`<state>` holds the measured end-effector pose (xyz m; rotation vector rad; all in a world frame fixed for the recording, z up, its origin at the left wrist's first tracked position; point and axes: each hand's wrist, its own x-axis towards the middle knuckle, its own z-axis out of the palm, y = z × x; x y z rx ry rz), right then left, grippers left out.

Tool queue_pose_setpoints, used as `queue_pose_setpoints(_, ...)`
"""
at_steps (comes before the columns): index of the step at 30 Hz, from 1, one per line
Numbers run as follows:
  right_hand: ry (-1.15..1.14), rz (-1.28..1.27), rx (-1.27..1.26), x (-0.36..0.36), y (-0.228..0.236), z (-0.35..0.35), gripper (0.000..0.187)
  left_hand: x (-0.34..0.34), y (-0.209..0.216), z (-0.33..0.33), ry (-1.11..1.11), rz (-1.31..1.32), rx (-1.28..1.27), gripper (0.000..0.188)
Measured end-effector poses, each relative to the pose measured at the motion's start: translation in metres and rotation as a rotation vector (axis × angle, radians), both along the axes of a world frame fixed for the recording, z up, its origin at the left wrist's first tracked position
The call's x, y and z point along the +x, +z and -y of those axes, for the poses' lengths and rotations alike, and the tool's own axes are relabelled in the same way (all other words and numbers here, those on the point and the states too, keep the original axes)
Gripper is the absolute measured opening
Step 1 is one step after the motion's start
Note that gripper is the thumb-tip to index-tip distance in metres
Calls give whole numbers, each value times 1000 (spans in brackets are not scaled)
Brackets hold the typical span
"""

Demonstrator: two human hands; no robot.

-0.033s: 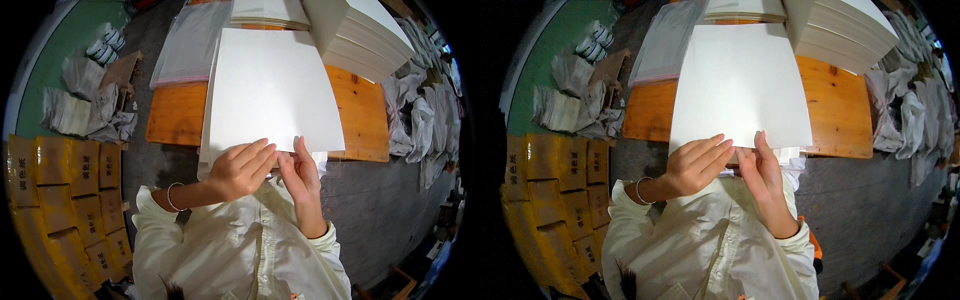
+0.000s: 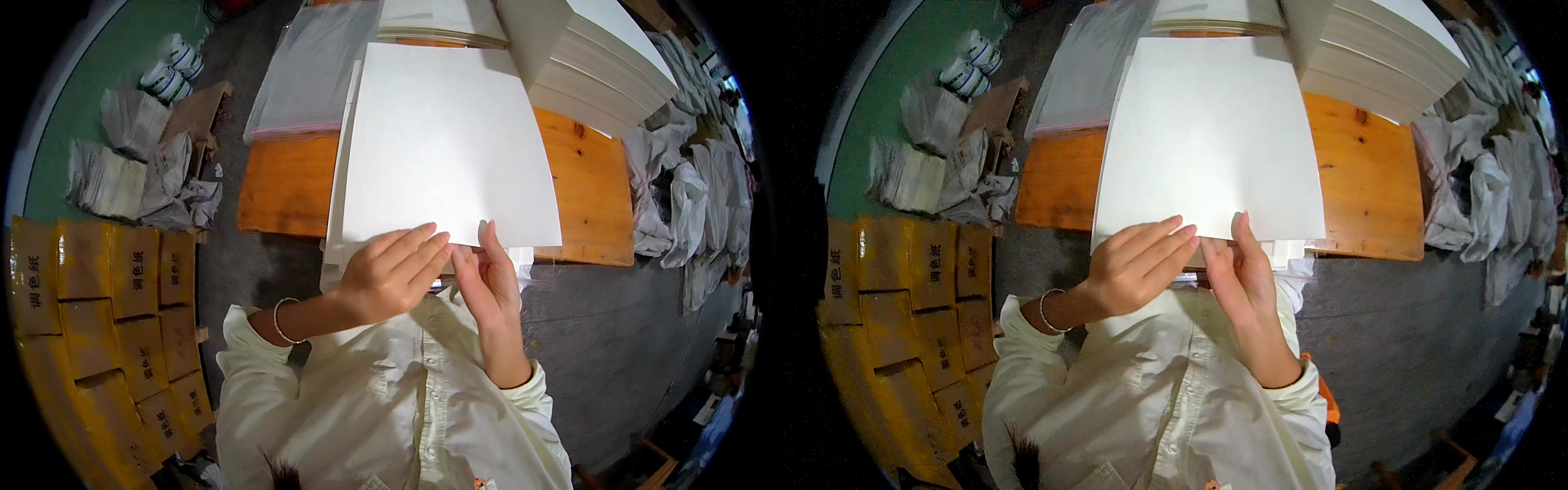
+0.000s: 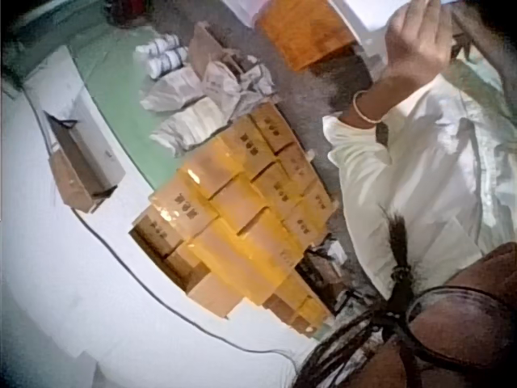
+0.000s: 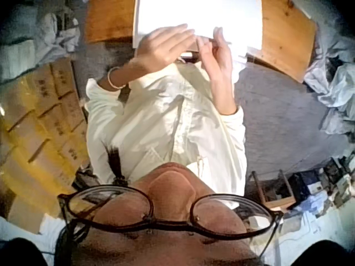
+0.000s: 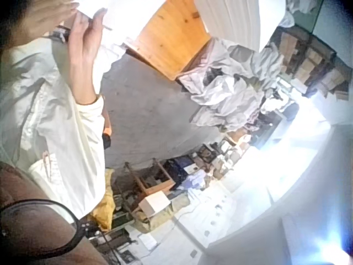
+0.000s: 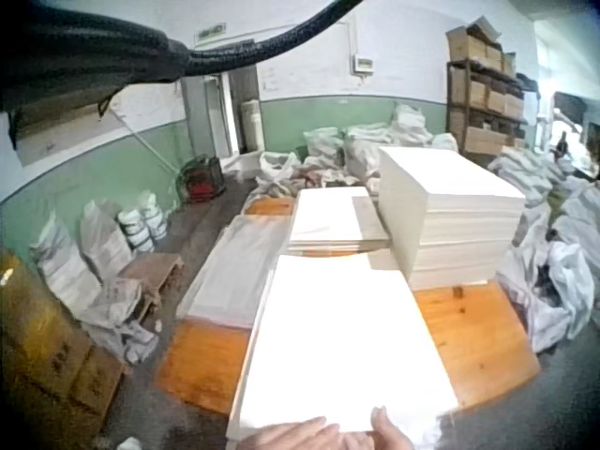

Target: The person places white paper sheets into clear plastic bags on a wooden table. They smooth the paper, fold the bag's top edge, and seal it by hand. The person repeats this process for multiple sheets, stacking the finished packages on the table.

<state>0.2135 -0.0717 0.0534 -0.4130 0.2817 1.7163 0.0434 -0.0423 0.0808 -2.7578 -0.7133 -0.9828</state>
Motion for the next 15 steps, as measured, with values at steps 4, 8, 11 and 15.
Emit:
queue_pose_setpoints(4,-45,5,-28,-3,-8,-13,24,-3,-22,-5,77,14,-120,25)
queue_pose_setpoints(8,-48,-103,57,10,-40,-19,26,-1,-31,6,160,145,-286,29)
queue_pose_setpoints(11,116,-54,120,24,-25,-11,22,-5,-35,22,236,354,-414,27)
queue_pose_setpoints(15,326,49,-106,23,10,23,39,-29,-51,43,466,672,-565,10)
